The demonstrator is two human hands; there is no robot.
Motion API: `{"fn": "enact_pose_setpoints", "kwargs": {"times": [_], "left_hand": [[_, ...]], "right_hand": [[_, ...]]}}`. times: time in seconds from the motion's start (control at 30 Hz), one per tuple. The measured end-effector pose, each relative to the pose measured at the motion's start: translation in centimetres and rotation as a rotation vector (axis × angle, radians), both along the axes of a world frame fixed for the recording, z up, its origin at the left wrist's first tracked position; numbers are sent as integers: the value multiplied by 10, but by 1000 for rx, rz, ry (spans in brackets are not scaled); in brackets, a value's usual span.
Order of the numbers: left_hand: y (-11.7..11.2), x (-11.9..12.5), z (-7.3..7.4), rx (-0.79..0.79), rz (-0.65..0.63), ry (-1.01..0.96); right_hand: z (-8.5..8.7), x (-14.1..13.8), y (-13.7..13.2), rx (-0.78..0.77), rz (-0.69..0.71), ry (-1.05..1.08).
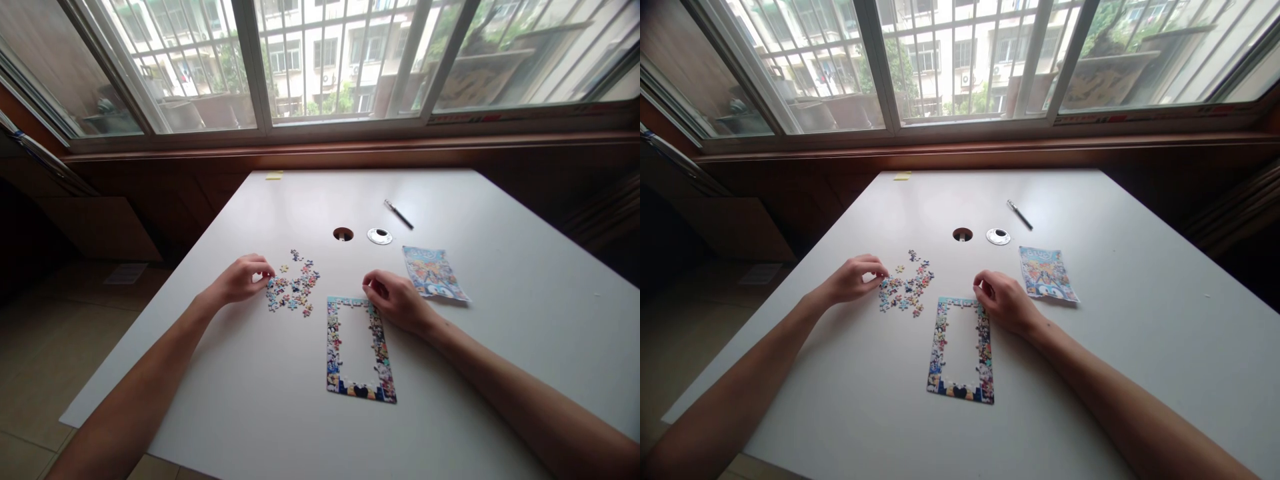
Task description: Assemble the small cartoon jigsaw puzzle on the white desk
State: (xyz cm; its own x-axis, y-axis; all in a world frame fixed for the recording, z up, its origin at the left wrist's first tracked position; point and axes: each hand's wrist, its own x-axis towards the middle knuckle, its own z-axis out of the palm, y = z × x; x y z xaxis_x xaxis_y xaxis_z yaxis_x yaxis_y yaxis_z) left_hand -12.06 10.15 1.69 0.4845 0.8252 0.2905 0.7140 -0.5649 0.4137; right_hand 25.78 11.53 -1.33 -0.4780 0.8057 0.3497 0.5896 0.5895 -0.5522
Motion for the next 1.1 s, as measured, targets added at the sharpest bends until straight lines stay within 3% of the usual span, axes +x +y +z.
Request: {"fn": "enact_pose_setpoints", "kwargs": {"times": [0.43,1.1], "left_hand": [[-2,3,1,79,79,111],[-3,-7,9,-15,40,114]], "right_hand": [[1,-1,0,5,4,-16],[2,0,-1,14,-5,-15]]}}
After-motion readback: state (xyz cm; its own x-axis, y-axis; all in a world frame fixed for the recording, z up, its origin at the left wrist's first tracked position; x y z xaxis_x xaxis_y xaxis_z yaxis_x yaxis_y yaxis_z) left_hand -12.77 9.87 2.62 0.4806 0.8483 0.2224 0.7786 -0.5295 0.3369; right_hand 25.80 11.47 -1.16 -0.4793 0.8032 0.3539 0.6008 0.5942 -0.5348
